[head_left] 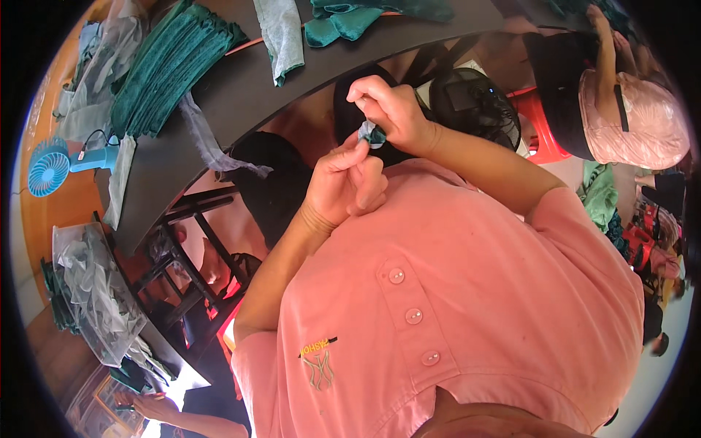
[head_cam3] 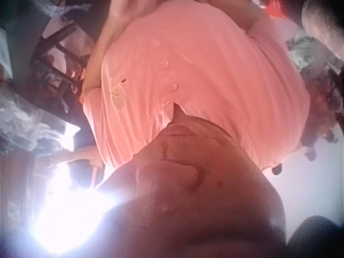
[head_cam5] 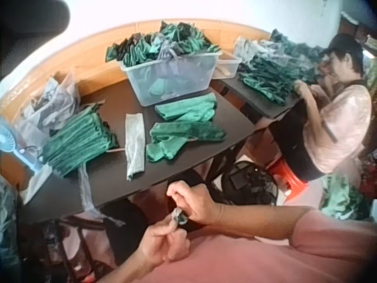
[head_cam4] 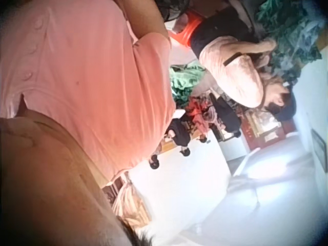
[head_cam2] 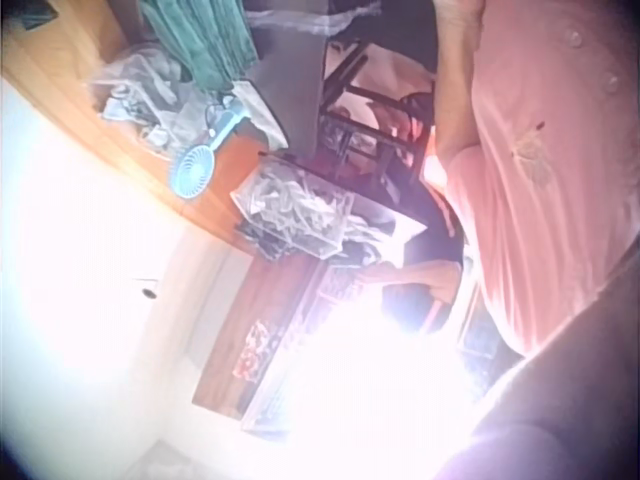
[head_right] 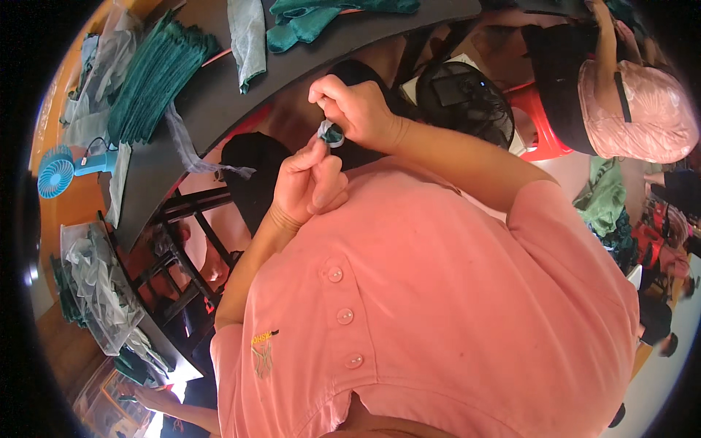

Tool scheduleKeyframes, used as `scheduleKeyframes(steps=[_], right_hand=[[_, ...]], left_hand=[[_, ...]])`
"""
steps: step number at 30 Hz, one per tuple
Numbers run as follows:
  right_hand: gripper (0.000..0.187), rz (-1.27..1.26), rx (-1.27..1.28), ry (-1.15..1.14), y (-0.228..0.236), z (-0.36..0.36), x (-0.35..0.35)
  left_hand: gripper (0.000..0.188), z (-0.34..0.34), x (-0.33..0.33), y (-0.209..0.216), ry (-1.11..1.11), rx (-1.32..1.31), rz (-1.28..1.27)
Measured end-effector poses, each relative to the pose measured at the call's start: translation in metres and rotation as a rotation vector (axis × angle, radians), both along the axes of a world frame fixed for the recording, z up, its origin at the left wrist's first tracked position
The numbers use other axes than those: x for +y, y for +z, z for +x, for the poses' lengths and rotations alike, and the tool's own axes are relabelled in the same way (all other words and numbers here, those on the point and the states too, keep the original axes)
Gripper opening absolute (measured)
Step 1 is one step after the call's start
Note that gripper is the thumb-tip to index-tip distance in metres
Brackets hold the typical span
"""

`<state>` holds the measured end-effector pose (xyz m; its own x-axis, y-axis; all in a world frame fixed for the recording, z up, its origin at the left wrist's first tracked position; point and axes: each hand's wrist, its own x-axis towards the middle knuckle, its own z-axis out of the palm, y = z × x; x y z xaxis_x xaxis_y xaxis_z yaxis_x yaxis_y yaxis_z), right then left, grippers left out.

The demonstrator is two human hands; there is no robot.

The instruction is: The recorder is manually turning small green fabric pieces inside out and sorting them on a table.

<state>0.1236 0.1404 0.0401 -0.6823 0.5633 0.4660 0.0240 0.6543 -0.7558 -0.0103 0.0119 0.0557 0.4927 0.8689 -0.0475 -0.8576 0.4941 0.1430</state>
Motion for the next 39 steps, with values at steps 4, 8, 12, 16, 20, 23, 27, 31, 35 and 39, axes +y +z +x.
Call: scheduleKeyframes(steps=[4, 8, 12, 16, 20, 23, 27, 31, 35, 39], right_hand=[[0.009, 0.042, -0.095, 0.209, -0.012, -0.015, 0.009], [0.008, -0.016, -0.12, 0.402, 0.01, -0.034, 0.004], [0.01, -1.001, 0.035, 0.457, -0.007, -0.057, -0.023], [0.021, -0.664, -0.072, 0.448, -0.015, -0.052, -0.035], [0.013, -0.232, -0.01, 0.141, 0.025, -0.03, -0.02], [0.019, -0.473, 0.01, 0.368, 0.107, -0.008, -0.017], [0.01, -0.591, 0.537, 0.955, 0.158, -0.011, -0.036], [0.016, -0.218, 0.52, 1.173, 0.15, -0.021, -0.032], [0.025, 0.105, 0.101, 0.281, 0.115, -0.016, -0.018], [0.021, 0.236, 0.058, 0.222, 0.09, -0.021, -0.015]], left_hand=[[0.031, 0.006, 0.001, 0.015, -0.091, 0.566, 0.107], [0.042, 0.006, 0.002, 0.035, -0.192, 0.57, 0.128], [0.056, -0.002, 0.008, 0.038, -0.199, 0.713, 0.17], [0.076, -0.018, -0.018, 0.032, -0.131, 0.634, 0.113], [0.089, -0.051, -0.031, 0.015, 0.101, 0.3, 0.111], [0.085, -0.055, -0.033, 0.023, 0.221, 0.221, 0.137], [0.082, -0.048, -0.026, 0.02, 0.192, 0.218, 0.097], [0.08, -0.04, -0.039, 0.019, 0.25, 0.324, 0.015], [0.077, -0.03, -0.035, 0.027, 0.254, 0.254, -0.003], [0.073, -0.03, -0.032, 0.017, 0.226, 0.299, 0.064]])
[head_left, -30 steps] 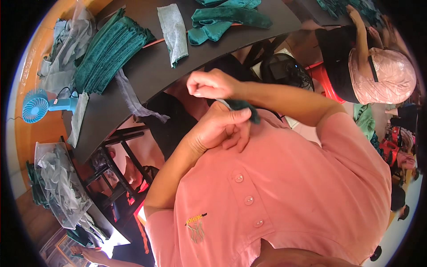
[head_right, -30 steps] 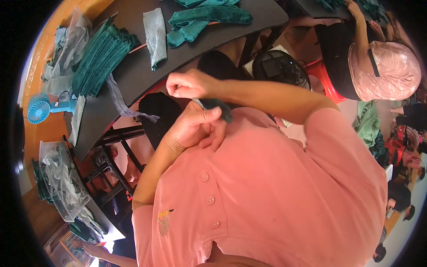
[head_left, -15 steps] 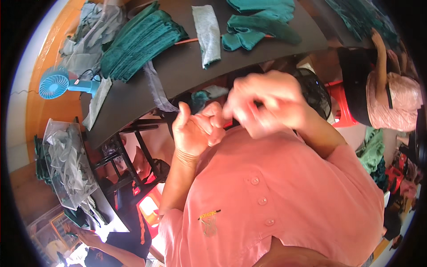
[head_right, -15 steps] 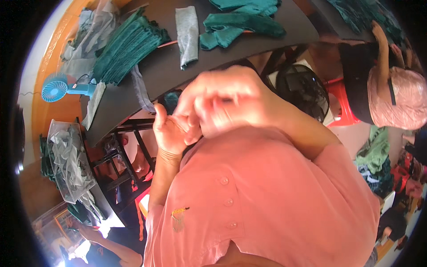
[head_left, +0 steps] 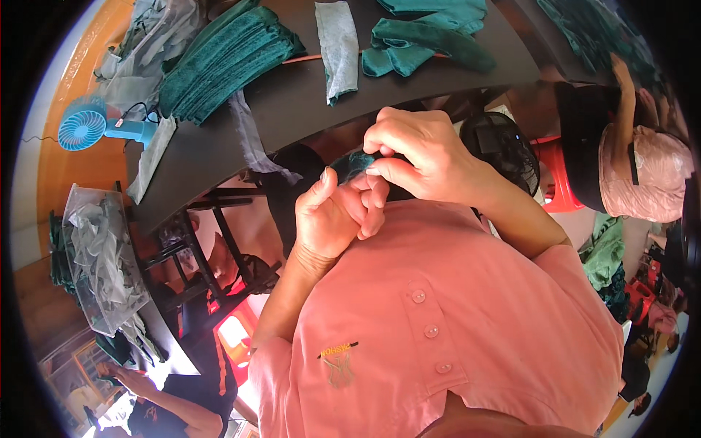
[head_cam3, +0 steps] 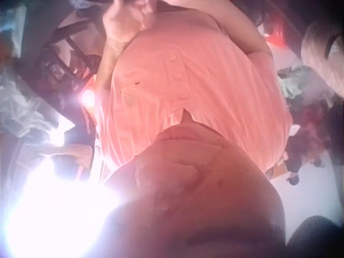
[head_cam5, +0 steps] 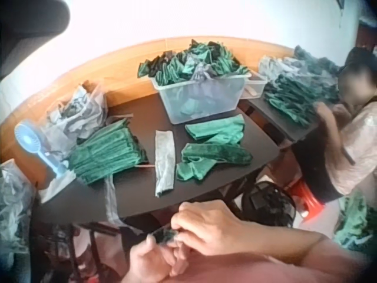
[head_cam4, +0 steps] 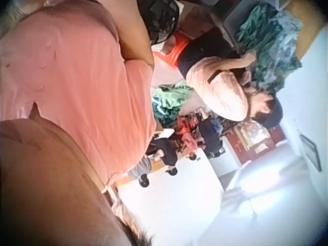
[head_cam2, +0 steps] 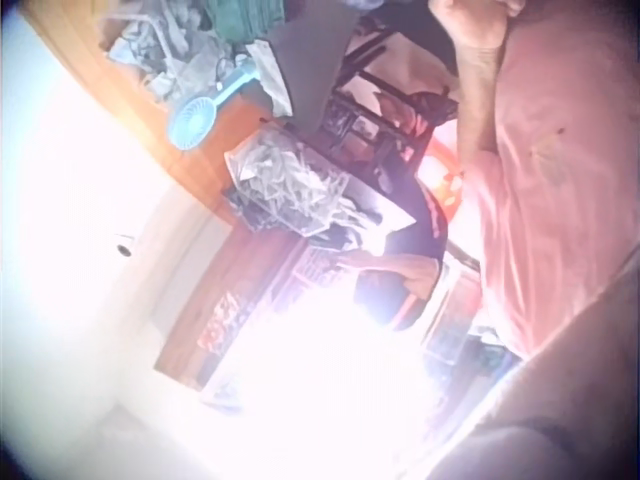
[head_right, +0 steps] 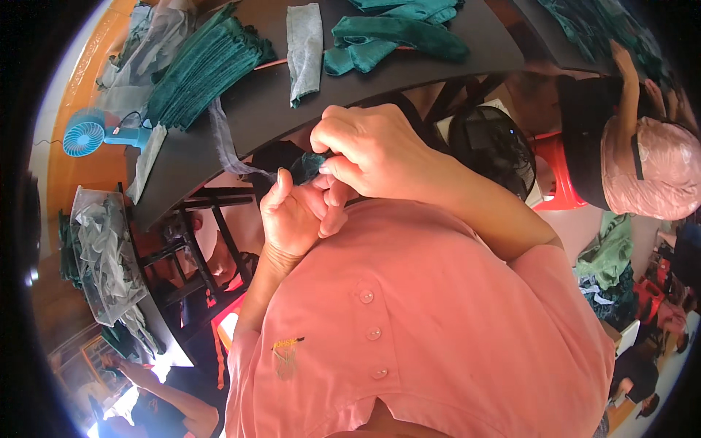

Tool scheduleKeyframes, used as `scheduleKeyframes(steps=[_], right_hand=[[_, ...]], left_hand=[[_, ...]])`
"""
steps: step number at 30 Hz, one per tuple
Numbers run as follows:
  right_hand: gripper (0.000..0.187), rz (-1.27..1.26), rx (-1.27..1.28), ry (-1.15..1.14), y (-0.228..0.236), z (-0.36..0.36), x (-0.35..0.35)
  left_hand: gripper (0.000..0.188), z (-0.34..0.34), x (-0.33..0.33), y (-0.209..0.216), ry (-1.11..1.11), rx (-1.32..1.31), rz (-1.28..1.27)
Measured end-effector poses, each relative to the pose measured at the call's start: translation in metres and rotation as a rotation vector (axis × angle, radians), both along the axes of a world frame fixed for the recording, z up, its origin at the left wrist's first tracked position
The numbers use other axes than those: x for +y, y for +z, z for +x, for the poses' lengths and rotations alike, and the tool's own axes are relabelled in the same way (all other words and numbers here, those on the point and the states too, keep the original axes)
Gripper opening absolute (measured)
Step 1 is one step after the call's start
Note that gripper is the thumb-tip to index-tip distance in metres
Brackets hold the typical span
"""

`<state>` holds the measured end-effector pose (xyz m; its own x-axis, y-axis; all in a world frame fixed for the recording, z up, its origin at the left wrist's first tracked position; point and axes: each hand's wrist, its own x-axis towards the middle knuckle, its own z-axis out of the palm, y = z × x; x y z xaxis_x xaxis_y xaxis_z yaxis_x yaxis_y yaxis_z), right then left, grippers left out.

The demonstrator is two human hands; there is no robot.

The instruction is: The recorder is manually turning small green fabric pieces inside out and sorting them on a table.

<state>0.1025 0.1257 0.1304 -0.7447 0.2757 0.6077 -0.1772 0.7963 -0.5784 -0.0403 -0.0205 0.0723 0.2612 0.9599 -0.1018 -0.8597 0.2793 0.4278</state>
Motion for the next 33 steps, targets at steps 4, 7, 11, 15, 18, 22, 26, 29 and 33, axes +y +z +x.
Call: scheduleKeyframes(steps=[4, 7, 11, 15, 18, 22, 26, 29, 33], right_hand=[[0.017, 0.073, 0.098, 0.029, -0.013, -0.003, 0.002], [0.017, -0.079, -0.02, 0.037, -0.019, -0.002, -0.001], [0.019, -0.088, 0.145, 0.01, -0.022, 0.002, -0.003], [0.021, -0.104, 0.156, -0.025, -0.015, 0.003, -0.009], [0.021, -0.139, 0.101, -0.026, -0.023, 0.006, -0.008], [0.02, -0.121, -0.022, 0.009, -0.035, 0.011, -0.004], [0.021, -0.158, -0.093, 0.014, -0.04, 0.02, -0.007], [0.018, -0.691, -0.301, 0.065, -0.031, 0.044, 0.0], [0.018, -1.023, -0.411, 0.113, -0.037, 0.054, 0.006]], left_hand=[[0.065, 0.004, 0.0, 0.001, 0.047, 0.131, -0.047], [0.063, 0.007, 0.003, 0.008, 0.103, 0.325, -0.054], [0.063, 0.013, 0.0, 0.004, 0.095, 0.148, -0.082], [0.063, 0.013, -0.001, 0.003, 0.136, 0.145, -0.079], [0.061, 0.015, -0.001, 0.008, 0.159, 0.233, -0.086], [0.053, 0.02, -0.004, 0.018, 0.171, 0.412, -0.16], [0.052, 0.021, -0.008, 0.022, 0.148, 0.551, -0.206], [0.054, 0.009, -0.014, 0.021, 0.142, 0.622, -0.232], [0.049, -0.007, -0.017, 0.011, 0.278, 0.646, -0.16]])
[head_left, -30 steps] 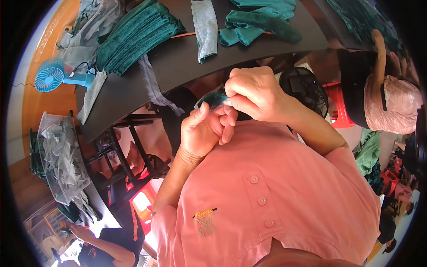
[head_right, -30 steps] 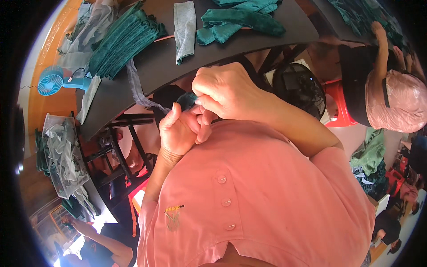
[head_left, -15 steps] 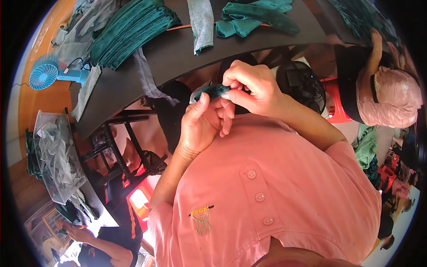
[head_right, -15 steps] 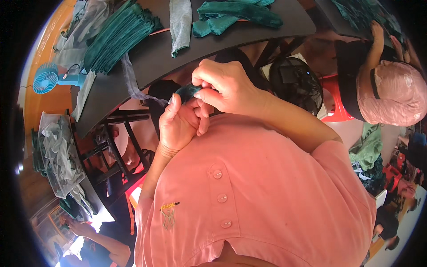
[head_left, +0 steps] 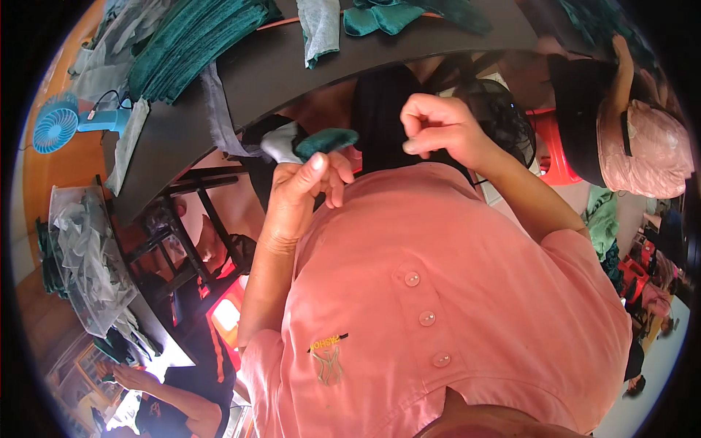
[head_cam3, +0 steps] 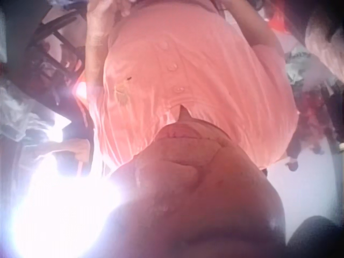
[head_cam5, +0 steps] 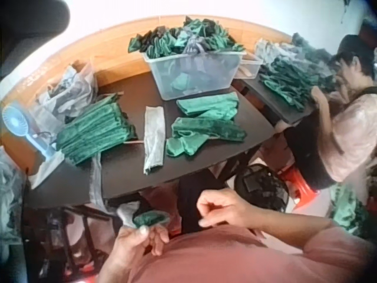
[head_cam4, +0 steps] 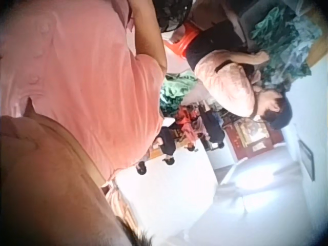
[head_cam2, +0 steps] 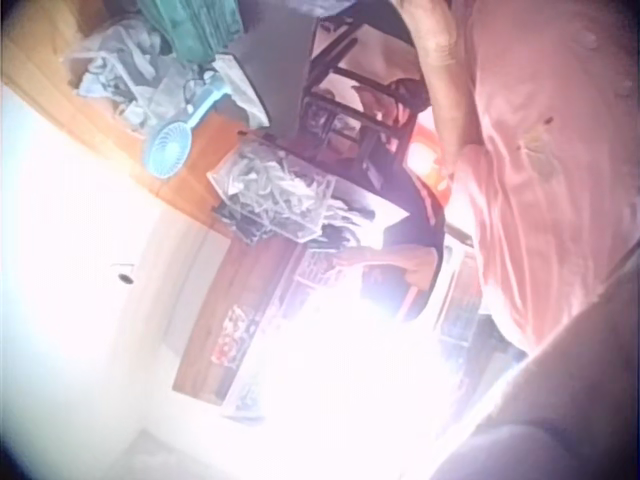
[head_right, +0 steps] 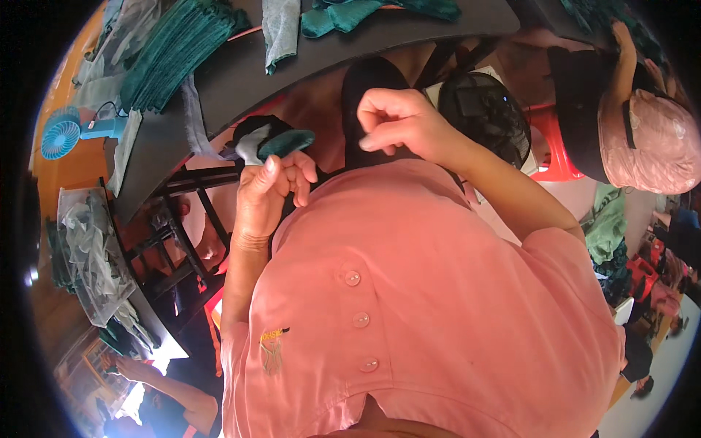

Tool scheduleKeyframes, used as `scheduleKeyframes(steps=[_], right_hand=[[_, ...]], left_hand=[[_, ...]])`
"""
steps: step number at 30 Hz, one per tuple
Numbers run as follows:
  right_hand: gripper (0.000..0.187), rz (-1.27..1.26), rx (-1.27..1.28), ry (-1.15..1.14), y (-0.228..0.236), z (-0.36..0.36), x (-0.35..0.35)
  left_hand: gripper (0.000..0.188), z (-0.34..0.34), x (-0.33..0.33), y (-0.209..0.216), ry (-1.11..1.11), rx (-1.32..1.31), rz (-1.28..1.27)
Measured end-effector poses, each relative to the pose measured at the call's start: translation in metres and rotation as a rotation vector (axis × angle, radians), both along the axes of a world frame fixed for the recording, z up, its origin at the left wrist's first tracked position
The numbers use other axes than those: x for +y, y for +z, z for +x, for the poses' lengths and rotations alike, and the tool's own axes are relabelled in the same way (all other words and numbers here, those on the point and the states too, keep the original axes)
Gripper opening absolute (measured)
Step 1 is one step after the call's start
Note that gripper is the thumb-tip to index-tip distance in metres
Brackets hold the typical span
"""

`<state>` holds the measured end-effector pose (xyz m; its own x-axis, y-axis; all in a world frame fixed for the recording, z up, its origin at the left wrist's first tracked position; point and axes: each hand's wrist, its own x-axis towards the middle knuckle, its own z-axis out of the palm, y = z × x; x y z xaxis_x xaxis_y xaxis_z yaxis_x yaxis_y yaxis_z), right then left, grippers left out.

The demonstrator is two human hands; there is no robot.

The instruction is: The recorder is manually turning small green fabric pieces inside out and sorting them on a table.

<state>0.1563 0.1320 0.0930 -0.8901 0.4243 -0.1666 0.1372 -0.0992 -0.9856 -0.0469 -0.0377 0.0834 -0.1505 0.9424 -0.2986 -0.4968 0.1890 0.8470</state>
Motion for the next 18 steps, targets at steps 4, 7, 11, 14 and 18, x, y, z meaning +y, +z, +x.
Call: scheduleKeyframes(steps=[4, 7, 11, 14, 18], right_hand=[[0.031, -0.207, -0.129, 0.005, 0.002, -0.019, -0.016], [0.036, -0.423, -0.197, 0.087, 0.008, -0.027, -0.023], [0.036, -0.703, -0.171, 0.027, -0.01, -0.023, -0.03], [0.035, -0.91, -0.049, 0.066, -0.029, -0.017, -0.026], [0.032, -0.863, -0.09, -0.021, -0.02, -0.023, -0.034]], left_hand=[[0.043, 0.019, 0.006, 0.01, -0.112, 0.041, -0.047], [0.044, 0.02, 0.005, 0.0, -0.152, 0.157, -0.089], [0.048, 0.021, 0.004, 0.004, -0.228, 0.319, -0.154], [0.046, 0.022, 0.002, 0.009, -0.263, 0.341, -0.068], [0.041, 0.025, 0.008, 0.03, -0.269, 0.117, 0.028]])
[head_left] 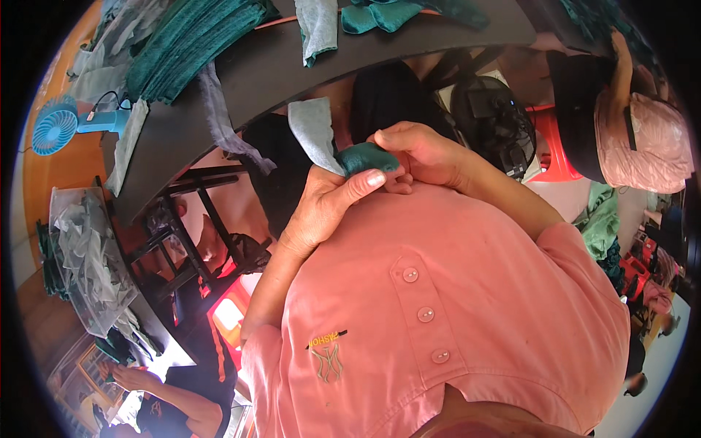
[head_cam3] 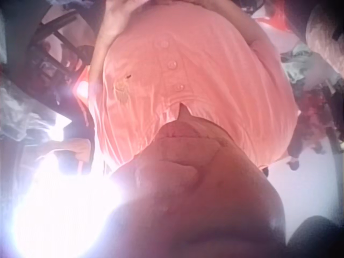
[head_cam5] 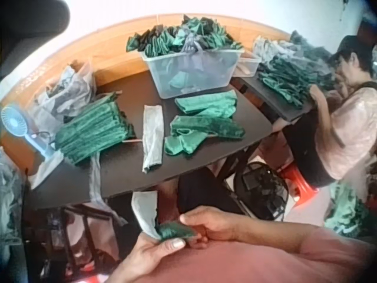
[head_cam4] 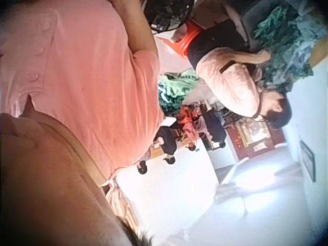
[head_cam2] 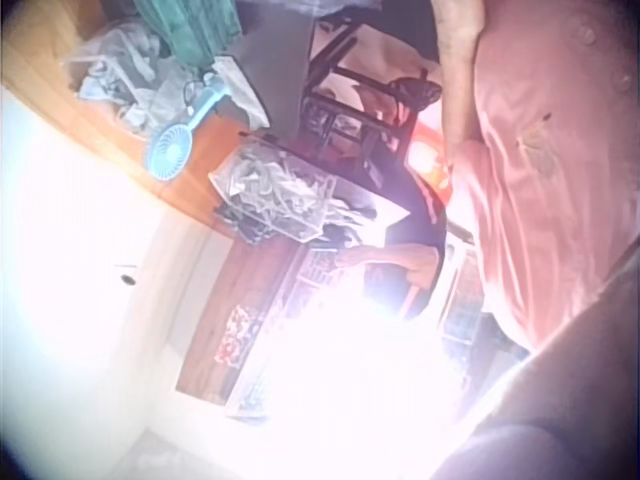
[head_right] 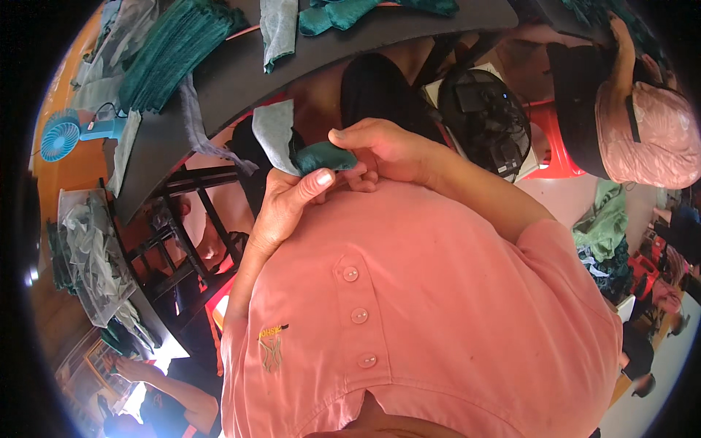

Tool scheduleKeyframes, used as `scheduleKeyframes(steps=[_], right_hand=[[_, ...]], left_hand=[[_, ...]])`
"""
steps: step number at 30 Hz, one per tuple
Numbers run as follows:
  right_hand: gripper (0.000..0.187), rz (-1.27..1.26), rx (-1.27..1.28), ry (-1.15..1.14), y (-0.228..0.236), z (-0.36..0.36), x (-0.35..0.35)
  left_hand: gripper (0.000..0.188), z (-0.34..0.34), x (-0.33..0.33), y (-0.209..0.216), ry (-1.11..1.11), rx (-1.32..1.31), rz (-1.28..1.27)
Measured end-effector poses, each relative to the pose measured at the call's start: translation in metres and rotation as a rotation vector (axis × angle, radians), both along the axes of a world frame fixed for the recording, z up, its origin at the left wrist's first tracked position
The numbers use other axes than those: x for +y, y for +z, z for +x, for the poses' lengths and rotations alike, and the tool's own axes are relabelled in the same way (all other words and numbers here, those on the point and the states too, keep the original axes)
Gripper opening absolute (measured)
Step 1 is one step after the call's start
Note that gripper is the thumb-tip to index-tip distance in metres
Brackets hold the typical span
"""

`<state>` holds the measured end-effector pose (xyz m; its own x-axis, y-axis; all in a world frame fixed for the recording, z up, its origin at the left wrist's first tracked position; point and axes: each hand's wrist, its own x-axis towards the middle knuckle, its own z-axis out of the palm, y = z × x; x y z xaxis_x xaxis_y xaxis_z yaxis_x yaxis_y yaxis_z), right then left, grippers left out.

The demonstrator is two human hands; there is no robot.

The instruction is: The recorder is manually turning small green fabric pieces inside out and sorting them on a table.

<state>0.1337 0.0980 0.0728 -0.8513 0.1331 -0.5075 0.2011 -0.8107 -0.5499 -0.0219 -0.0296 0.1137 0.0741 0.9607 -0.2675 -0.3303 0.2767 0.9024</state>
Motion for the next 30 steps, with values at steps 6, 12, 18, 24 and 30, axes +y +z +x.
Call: scheduleKeyframes(steps=[6, 12, 18, 24, 30], right_hand=[[0.024, -0.007, 0.202, 0.124, -0.021, 0.0, 0.008], [0.015, 0.114, 0.137, -0.117, -0.007, 0.006, -0.002], [0.013, 0.035, 0.038, -0.299, 0.013, 0.006, -0.011], [0.01, 0.016, -0.016, -0.317, 0.011, 0.008, -0.012], [0.018, 0.268, -0.066, -0.121, 0.024, 0.003, -0.011]], left_hand=[[0.033, 0.001, -0.001, -0.004, -0.042, 0.079, 0.025], [0.03, -0.005, -0.002, -0.006, -0.102, 0.007, -0.072], [0.044, -0.009, -0.005, -0.03, -0.093, -0.328, -0.142], [0.049, -0.005, -0.013, -0.025, -0.064, -0.439, -0.082], [0.041, 0.0, -0.011, -0.006, -0.002, -0.116, -0.046]])
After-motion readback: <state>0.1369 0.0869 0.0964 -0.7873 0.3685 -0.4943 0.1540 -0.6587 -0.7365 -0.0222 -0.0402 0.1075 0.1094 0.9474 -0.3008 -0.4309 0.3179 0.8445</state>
